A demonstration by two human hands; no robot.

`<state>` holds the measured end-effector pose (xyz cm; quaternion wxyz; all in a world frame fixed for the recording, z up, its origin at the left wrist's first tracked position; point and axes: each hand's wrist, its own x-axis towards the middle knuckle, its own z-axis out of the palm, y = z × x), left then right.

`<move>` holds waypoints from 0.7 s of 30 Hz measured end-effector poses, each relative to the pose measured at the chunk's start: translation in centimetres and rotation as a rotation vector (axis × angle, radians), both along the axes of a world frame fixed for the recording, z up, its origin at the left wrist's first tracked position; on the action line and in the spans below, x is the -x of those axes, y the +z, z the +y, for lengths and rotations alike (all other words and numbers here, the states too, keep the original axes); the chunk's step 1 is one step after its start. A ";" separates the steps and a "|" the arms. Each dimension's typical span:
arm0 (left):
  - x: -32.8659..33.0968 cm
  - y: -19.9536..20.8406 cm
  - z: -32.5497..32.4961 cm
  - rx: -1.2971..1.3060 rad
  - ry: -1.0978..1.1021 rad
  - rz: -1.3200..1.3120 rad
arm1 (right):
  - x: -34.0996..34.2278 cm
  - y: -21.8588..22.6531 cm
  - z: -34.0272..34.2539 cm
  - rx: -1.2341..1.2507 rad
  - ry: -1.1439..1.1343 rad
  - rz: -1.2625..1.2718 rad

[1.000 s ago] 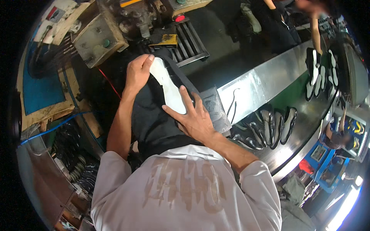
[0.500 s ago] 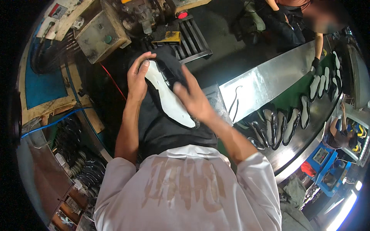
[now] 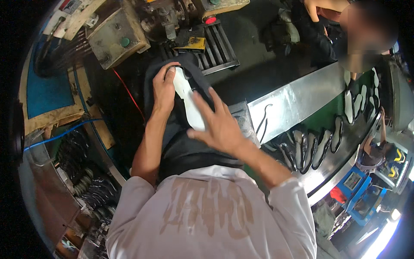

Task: Operating machinery and using hand tools to assemble and finish shoes in a manufacturing environment.

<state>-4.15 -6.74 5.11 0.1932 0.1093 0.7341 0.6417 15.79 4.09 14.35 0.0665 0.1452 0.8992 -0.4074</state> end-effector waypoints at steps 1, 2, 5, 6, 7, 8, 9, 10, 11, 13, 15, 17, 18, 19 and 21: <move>0.8 -0.2 0.5 0.030 -0.009 -0.054 | -1.7 0.9 -0.1 -0.197 0.128 -0.001; 1.6 -0.7 0.3 0.070 -0.022 -0.109 | -2.7 1.2 -0.5 -0.384 0.251 -0.004; 4.3 -0.2 -0.9 0.152 -0.254 0.128 | -3.1 0.8 0.3 -0.450 0.278 0.003; 5.3 0.5 -1.2 0.223 -0.380 0.241 | -3.2 0.7 0.9 -0.462 0.273 0.018; 6.1 0.1 -1.9 0.211 -0.372 0.234 | -3.5 0.4 1.4 -0.440 0.319 0.058; 6.5 -0.5 -2.2 0.207 -0.359 0.263 | -3.4 0.1 2.3 -0.431 0.357 0.100; 6.6 -0.9 -2.7 0.203 -0.412 0.250 | -3.7 -0.1 2.4 -0.439 0.359 0.129; 6.8 -1.3 -3.0 0.195 -0.468 0.239 | -4.0 -0.5 2.8 -0.462 0.384 0.160; 7.1 -1.4 -3.2 0.133 -0.519 0.364 | -3.9 -0.2 2.9 -0.428 0.397 0.173; 7.7 0.8 -3.3 0.099 -0.675 0.538 | -3.2 0.3 3.5 -0.370 0.446 0.182; 8.6 2.6 -3.5 0.190 -0.865 0.547 | -2.4 1.3 4.0 -0.337 0.486 0.156; 9.2 3.8 -3.9 0.240 -0.860 0.465 | -1.4 3.3 4.6 -0.340 0.507 0.143; 9.5 4.6 -3.7 0.267 -0.856 0.388 | -0.9 4.3 5.0 -0.334 0.514 0.114; 10.4 5.3 -3.7 0.260 -0.858 0.393 | -0.4 5.4 5.1 -0.332 0.487 0.132; 12.9 5.9 -3.5 -0.060 -0.735 0.350 | 1.1 7.1 5.9 -0.347 0.414 0.186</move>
